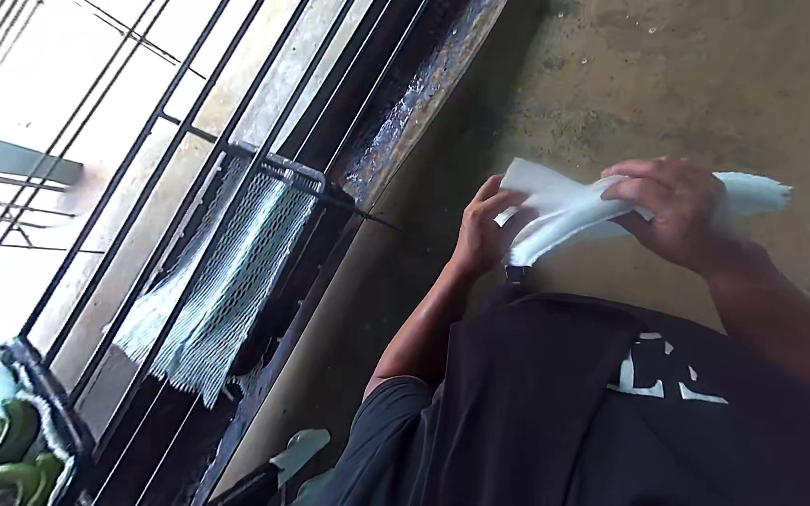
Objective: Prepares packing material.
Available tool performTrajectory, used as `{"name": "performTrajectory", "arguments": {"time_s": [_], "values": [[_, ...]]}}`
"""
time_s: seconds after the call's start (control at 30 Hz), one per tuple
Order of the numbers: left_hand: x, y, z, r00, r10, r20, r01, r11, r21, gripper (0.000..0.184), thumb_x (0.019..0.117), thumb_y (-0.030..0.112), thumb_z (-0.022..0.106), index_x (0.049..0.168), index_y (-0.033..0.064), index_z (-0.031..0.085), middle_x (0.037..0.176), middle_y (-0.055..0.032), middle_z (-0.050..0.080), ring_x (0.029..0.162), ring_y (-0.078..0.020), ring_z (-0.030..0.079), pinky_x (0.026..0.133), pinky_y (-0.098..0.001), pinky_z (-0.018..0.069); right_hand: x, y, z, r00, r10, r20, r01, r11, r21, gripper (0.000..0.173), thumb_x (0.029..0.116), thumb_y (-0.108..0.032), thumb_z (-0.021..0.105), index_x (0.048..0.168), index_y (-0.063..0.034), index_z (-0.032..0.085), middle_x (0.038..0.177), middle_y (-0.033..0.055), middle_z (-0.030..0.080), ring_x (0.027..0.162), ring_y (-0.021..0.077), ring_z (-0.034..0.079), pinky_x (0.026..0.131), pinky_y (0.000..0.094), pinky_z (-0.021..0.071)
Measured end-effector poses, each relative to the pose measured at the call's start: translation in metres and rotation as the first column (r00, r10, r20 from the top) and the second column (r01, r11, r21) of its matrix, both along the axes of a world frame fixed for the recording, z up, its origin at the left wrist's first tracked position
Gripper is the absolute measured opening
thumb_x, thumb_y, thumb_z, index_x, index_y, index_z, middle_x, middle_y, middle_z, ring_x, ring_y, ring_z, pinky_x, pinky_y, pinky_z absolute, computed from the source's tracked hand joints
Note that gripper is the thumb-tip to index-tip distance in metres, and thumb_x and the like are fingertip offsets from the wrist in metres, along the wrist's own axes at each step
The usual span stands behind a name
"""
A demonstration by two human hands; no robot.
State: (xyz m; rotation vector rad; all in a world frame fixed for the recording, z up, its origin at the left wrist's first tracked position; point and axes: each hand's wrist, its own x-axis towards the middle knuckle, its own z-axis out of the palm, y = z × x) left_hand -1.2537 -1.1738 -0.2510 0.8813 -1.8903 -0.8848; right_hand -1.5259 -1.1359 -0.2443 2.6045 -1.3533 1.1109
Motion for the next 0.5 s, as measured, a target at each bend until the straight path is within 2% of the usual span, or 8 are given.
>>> {"name": "performTrajectory", "arguments": {"time_s": [0.17,0.27,0.33,0.37,0.4,0.43,0.47,0.5], "values": [[0.000,-0.118,0.001,0.995,0.098,-0.009,-0.098,0.989,-0.112,0.017,0.0979,0.001,0.056,0.106,-0.0120,0.064,0.111,-0.0215,0.066,0.104,-0.0154,0.065,0.096,-0.0258,0.0516,0.004,-0.118,0.008,0.999,-0.054,0.008,0.054,0.999,0.000,0.029,0.1014,-0.029,0.061,0.106,-0.0025,0.071,0.125,0.0220,0.069,0.103,0.0388,0.070,0.086,0.0522,0.0538],[0.002,-0.178,-0.001,0.992,0.119,-0.052,-0.126,0.977,-0.170,0.013,0.0987,0.001,0.055,0.103,-0.0103,0.061,0.101,-0.0178,0.064,0.095,-0.0111,0.064,0.090,-0.0220,0.0514,0.011,-0.177,0.010,0.996,-0.084,0.013,0.083,0.996,0.027,0.029,0.1013,-0.028,0.061,0.107,-0.0011,0.070,0.124,0.0227,0.069,0.103,0.0387,0.071,0.085,0.0519,0.0546],[0.004,-0.205,-0.005,0.986,0.097,-0.133,-0.116,0.982,-0.151,0.016,0.1036,0.007,0.050,0.111,-0.0070,0.055,0.102,-0.0144,0.063,0.094,-0.0075,0.064,0.087,-0.0227,0.0536,0.016,-0.211,0.008,0.994,-0.102,0.041,0.098,0.991,0.092,0.032,0.1025,-0.029,0.060,0.110,0.0013,0.069,0.122,0.0246,0.069,0.106,0.0398,0.070,0.088,0.0542,0.0544],[0.007,-0.220,-0.007,0.984,0.061,-0.165,-0.084,0.988,-0.133,0.026,0.1077,0.018,0.046,0.121,-0.0033,0.049,0.105,-0.0111,0.061,0.094,-0.0058,0.063,0.086,-0.0234,0.0538,0.018,-0.232,0.007,0.993,-0.103,0.064,0.096,0.989,0.111,0.034,0.1027,-0.029,0.060,0.111,0.0029,0.068,0.119,0.0255,0.069,0.106,0.0403,0.070,0.087,0.0549,0.0547],[0.010,-0.235,-0.009,0.982,0.023,-0.189,-0.046,0.992,-0.116,0.047,0.1093,0.040,0.041,0.134,0.0007,0.043,0.109,-0.0070,0.061,0.098,-0.0039,0.062,0.088,-0.0242,0.0529,0.019,-0.254,0.005,0.991,-0.104,0.081,0.093,0.987,0.130,0.035,0.1033,-0.029,0.059,0.112,0.0037,0.066,0.117,0.0255,0.069,0.106,0.0398,0.070,0.087,0.0547,0.0548],[0.014,-0.250,-0.010,0.982,-0.001,-0.189,-0.016,0.996,-0.090,0.075,0.1032,0.064,0.038,0.149,0.0040,0.032,0.116,-0.0052,0.063,0.105,-0.0041,0.062,0.093,-0.0266,0.0529,0.020,-0.274,0.003,0.990,-0.104,0.097,0.089,0.985,0.151,0.036,0.1034,-0.030,0.059,0.113,0.0043,0.065,0.117,0.0251,0.069,0.105,0.0390,0.070,0.088,0.0543,0.0550],[0.018,-0.266,-0.011,0.988,-0.006,-0.156,-0.004,0.998,-0.068,0.099,0.0945,0.077,0.041,0.159,0.0057,0.019,0.120,-0.0072,0.063,0.109,-0.0070,0.063,0.097,-0.0298,0.0534,0.022,-0.296,0.002,0.989,-0.098,0.112,0.079,0.983,0.163,0.036,0.1031,-0.029,0.060,0.114,0.0050,0.064,0.116,0.0248,0.070,0.104,0.0383,0.070,0.088,0.0536,0.0554],[0.021,-0.282,-0.013,0.995,0.009,-0.099,-0.014,0.999,-0.048,0.111,0.0897,0.078,0.052,0.161,0.0037,0.010,0.124,-0.0118,0.063,0.112,-0.0122,0.063,0.100,-0.0341,0.0532,0.023,-0.319,0.002,0.989,-0.082,0.120,0.061,0.984,0.169,0.037,0.1028,-0.029,0.060,0.116,0.0057,0.062,0.114,0.0247,0.070,0.102,0.0381,0.071,0.087,0.0533,0.0559]]}}
